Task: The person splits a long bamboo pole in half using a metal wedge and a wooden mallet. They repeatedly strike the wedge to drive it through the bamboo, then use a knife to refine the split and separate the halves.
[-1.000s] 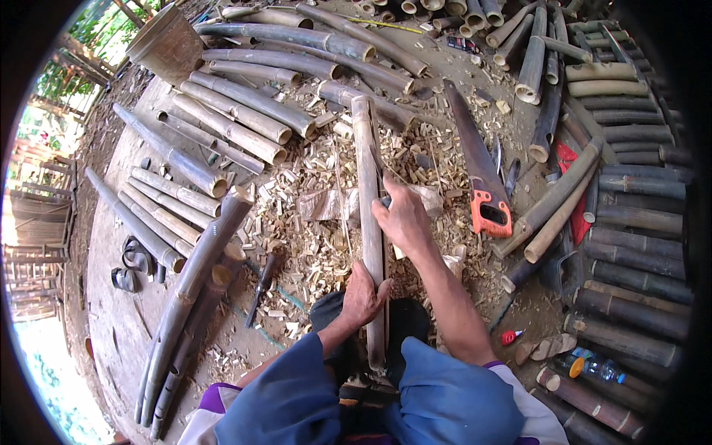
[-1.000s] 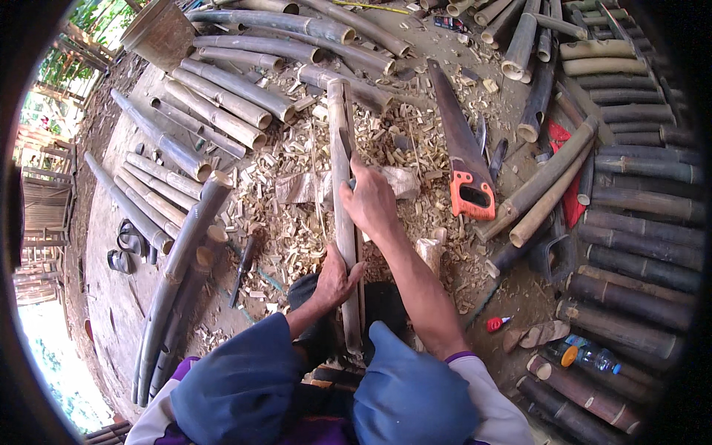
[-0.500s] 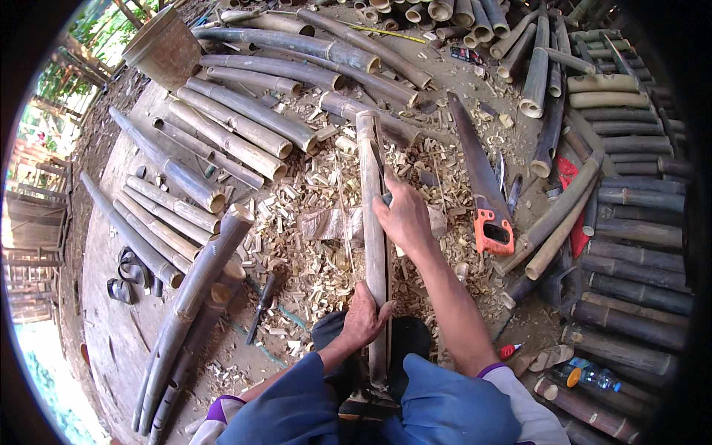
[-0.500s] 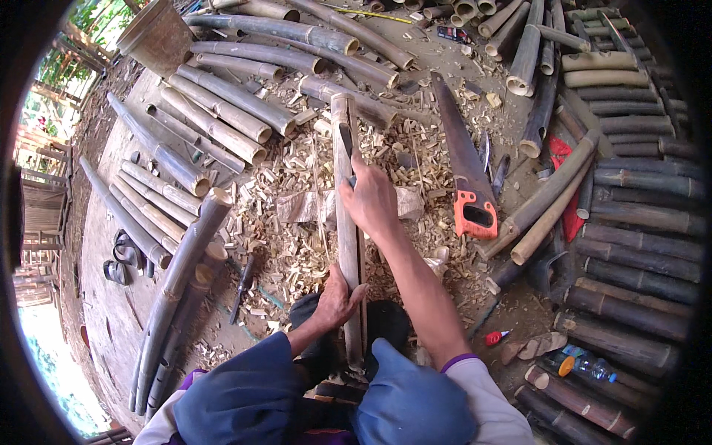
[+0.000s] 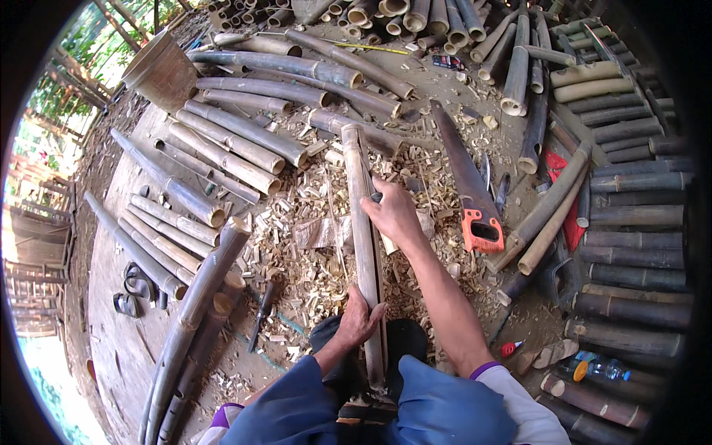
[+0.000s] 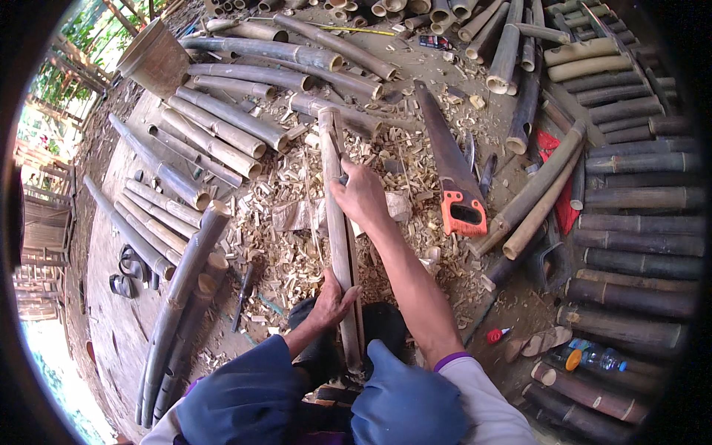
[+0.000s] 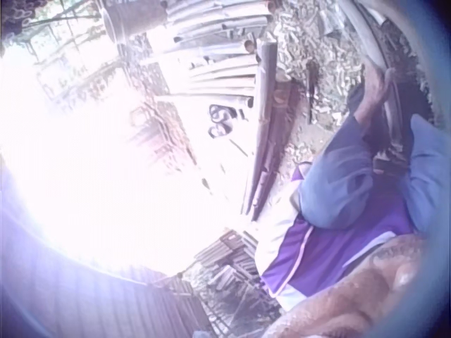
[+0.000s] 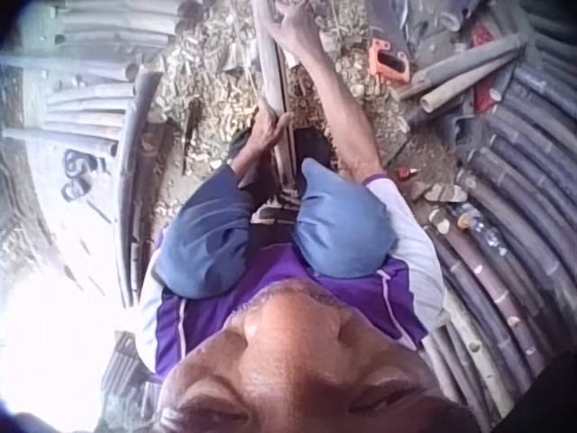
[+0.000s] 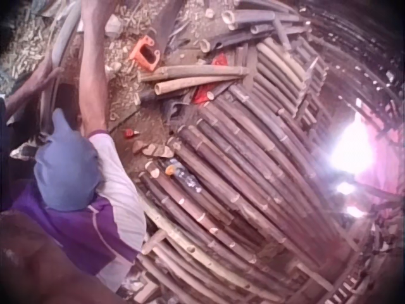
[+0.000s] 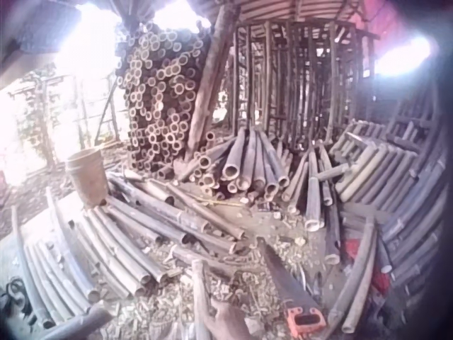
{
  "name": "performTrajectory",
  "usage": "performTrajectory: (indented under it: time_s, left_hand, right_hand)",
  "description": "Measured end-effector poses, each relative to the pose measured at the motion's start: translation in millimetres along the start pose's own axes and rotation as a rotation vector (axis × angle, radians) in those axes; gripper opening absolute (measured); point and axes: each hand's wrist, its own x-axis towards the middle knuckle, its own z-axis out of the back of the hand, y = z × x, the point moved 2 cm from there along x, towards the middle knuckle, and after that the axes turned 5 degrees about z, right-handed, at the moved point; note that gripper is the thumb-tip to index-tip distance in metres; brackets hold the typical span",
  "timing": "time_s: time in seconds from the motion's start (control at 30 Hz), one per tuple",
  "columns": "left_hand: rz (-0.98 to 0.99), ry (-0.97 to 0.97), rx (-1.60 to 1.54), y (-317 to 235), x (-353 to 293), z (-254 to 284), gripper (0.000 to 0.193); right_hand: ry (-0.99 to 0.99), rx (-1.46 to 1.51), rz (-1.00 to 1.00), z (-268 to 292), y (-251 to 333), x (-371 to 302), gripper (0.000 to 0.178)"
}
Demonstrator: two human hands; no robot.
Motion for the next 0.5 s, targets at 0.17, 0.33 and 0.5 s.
performTrajectory:
  time_s: [0.17, 0.33, 0.5]
  left_hand:
    - [-0.024, 0.009, 0.013, -6, -3, 2, 0.064]
    - [-0.062, 0.011, 0.015, -6, -3, 3, 0.064]
    - [-0.015, 0.183, -0.376, 5, 0, 8, 0.071]
  right_hand:
    - [0.021, 0.002, -0.019, -2, 1, 15, 0.061]
    - [0.114, 0.166, -0.171, 8, 9, 51, 0.057]
    - [-0.061, 0.288, -0.006, 19, 8, 30, 0.046]
